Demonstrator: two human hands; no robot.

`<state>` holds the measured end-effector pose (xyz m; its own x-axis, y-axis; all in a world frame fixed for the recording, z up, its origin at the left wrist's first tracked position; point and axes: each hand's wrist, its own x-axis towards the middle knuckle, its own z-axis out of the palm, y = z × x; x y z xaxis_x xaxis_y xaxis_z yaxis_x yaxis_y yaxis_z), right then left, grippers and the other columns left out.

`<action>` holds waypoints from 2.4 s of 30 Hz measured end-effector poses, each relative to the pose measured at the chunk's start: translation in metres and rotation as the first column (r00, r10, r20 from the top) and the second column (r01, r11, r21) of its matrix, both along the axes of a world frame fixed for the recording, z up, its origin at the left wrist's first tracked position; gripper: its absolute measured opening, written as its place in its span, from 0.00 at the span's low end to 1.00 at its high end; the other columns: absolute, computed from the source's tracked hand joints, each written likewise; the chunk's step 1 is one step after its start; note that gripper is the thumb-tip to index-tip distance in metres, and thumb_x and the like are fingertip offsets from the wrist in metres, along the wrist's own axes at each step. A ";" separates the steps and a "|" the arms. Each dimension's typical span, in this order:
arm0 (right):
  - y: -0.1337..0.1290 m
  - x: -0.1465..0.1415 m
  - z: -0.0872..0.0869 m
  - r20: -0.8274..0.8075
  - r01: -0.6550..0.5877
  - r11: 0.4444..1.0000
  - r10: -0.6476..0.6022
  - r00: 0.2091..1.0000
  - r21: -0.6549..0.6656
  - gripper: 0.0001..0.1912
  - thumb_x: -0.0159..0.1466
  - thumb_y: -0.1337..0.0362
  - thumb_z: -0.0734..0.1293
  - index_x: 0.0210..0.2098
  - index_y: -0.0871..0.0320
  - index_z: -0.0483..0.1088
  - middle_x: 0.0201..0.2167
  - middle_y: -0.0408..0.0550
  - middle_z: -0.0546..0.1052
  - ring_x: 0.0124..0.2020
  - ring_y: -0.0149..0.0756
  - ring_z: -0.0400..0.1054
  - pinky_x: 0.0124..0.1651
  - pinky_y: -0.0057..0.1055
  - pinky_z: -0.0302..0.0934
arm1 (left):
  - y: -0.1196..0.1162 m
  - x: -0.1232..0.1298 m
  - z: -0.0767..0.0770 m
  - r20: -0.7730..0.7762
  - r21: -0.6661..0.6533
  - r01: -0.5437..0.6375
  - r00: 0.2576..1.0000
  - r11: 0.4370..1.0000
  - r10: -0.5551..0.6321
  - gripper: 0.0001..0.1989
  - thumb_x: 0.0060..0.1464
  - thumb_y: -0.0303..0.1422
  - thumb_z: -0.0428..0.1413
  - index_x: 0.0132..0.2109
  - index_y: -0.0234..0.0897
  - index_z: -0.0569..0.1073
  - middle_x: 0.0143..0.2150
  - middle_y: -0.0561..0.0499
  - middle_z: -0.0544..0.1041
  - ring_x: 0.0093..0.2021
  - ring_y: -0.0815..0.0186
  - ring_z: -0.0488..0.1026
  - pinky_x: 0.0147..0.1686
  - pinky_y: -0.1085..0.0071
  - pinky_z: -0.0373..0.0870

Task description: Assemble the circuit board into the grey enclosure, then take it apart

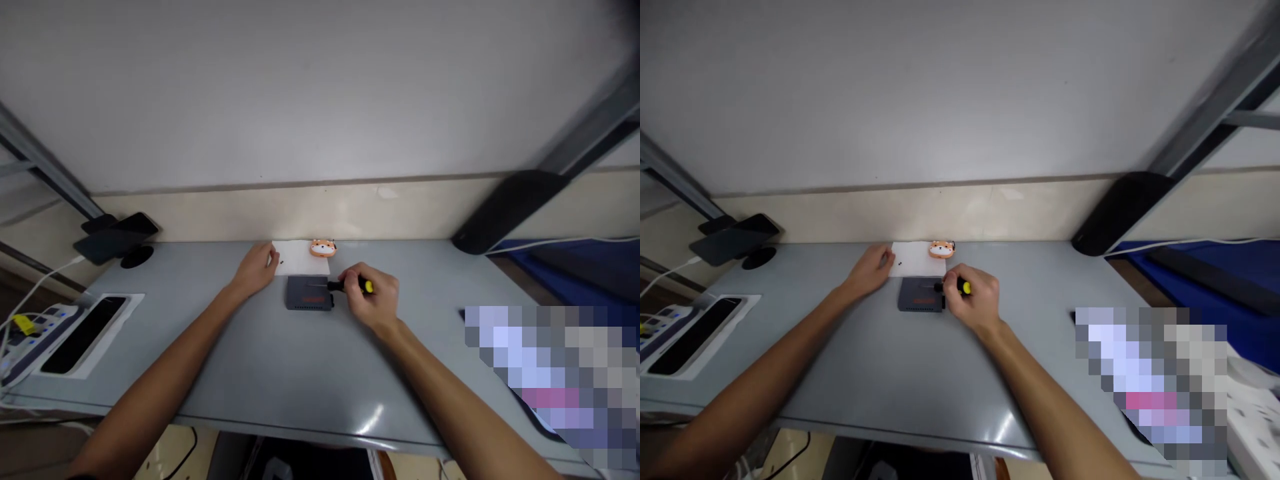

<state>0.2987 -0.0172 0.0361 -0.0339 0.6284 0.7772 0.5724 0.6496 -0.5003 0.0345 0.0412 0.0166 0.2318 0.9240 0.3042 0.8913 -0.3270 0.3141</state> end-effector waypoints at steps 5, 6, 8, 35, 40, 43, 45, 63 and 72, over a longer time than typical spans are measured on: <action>0.003 0.005 -0.002 -0.010 0.082 0.995 -0.082 0.997 -0.064 0.15 0.66 0.64 0.61 0.24 0.56 0.73 0.16 0.41 0.72 0.18 0.30 0.62 0.27 0.29 0.57 | -0.062 0.028 -0.021 0.202 -0.078 0.048 0.979 0.996 -0.031 0.12 0.67 0.43 0.51 0.47 0.39 0.66 0.42 0.48 0.73 0.42 0.60 0.71 0.44 0.63 0.67; 0.003 0.006 -0.002 -0.008 0.088 0.994 -0.088 0.996 -0.066 0.15 0.66 0.63 0.61 0.24 0.56 0.73 0.16 0.41 0.71 0.18 0.30 0.62 0.27 0.29 0.56 | -0.070 0.032 -0.024 0.231 -0.086 0.042 0.973 0.995 -0.021 0.12 0.67 0.42 0.53 0.48 0.39 0.65 0.42 0.47 0.73 0.43 0.59 0.71 0.47 0.61 0.67; 0.005 0.008 -0.003 -0.006 0.092 0.994 -0.093 0.996 -0.057 0.15 0.66 0.63 0.62 0.24 0.56 0.73 0.17 0.41 0.72 0.18 0.30 0.62 0.27 0.29 0.56 | -0.076 0.035 -0.028 0.312 -0.136 0.037 0.950 0.990 0.007 0.11 0.65 0.38 0.53 0.51 0.39 0.66 0.42 0.48 0.72 0.45 0.59 0.71 0.51 0.59 0.66; -0.005 -0.006 0.002 -0.124 -0.140 0.935 0.104 0.987 -0.325 0.14 0.63 0.65 0.61 0.21 0.57 0.69 0.17 0.40 0.69 0.19 0.29 0.59 0.25 0.28 0.53 | -0.050 0.006 -0.020 0.565 -0.210 0.320 0.811 0.924 -0.152 0.10 0.67 0.33 0.50 0.43 0.40 0.76 0.43 0.51 0.80 0.45 0.63 0.76 0.50 0.65 0.70; -0.005 -0.005 0.004 -0.110 -0.124 0.939 0.092 0.990 -0.322 0.15 0.62 0.67 0.61 0.20 0.57 0.68 0.17 0.40 0.69 0.19 0.28 0.60 0.26 0.28 0.53 | -0.055 0.004 -0.014 0.513 -0.159 0.418 0.809 0.894 -0.287 0.07 0.63 0.32 0.55 0.45 0.41 0.77 0.47 0.48 0.79 0.49 0.61 0.75 0.53 0.62 0.69; -0.001 0.000 0.003 -0.105 -0.087 0.945 0.056 0.993 -0.316 0.14 0.62 0.67 0.61 0.20 0.57 0.68 0.17 0.40 0.69 0.20 0.29 0.61 0.27 0.28 0.54 | -0.056 0.003 -0.010 0.493 -0.149 0.445 0.808 0.883 -0.324 0.07 0.62 0.31 0.56 0.45 0.41 0.77 0.46 0.48 0.79 0.49 0.61 0.74 0.54 0.61 0.69; 0.002 0.004 0.003 -0.104 -0.040 0.956 0.010 0.995 -0.291 0.14 0.62 0.66 0.61 0.21 0.56 0.69 0.17 0.40 0.69 0.20 0.29 0.61 0.27 0.28 0.54 | -0.056 0.003 -0.008 0.466 -0.142 0.448 0.817 0.883 -0.339 0.06 0.63 0.31 0.56 0.44 0.41 0.77 0.45 0.48 0.79 0.49 0.60 0.73 0.55 0.60 0.68; 0.014 0.017 -0.002 0.072 0.115 0.959 -0.099 0.992 -0.258 0.13 0.67 0.62 0.62 0.29 0.56 0.75 0.22 0.41 0.76 0.21 0.30 0.66 0.30 0.28 0.56 | -0.069 0.022 -0.019 0.412 -0.169 0.012 0.909 0.986 0.060 0.25 0.65 0.44 0.49 0.23 0.38 0.54 0.20 0.57 0.55 0.22 0.69 0.56 0.26 0.70 0.49; 0.018 0.022 -0.001 0.101 0.195 0.947 -0.174 0.979 -0.254 0.13 0.65 0.62 0.62 0.28 0.56 0.75 0.21 0.43 0.76 0.21 0.32 0.66 0.30 0.29 0.54 | -0.058 0.011 -0.020 0.408 -0.079 -0.088 0.906 0.993 0.112 0.25 0.65 0.44 0.48 0.23 0.38 0.53 0.20 0.57 0.54 0.22 0.71 0.54 0.28 0.70 0.49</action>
<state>0.3204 0.0011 0.0351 0.0496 0.8100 0.5843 0.7128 0.3811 -0.5888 0.0453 -0.0170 -0.0030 0.0031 0.9544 0.2984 0.7061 -0.2134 0.6752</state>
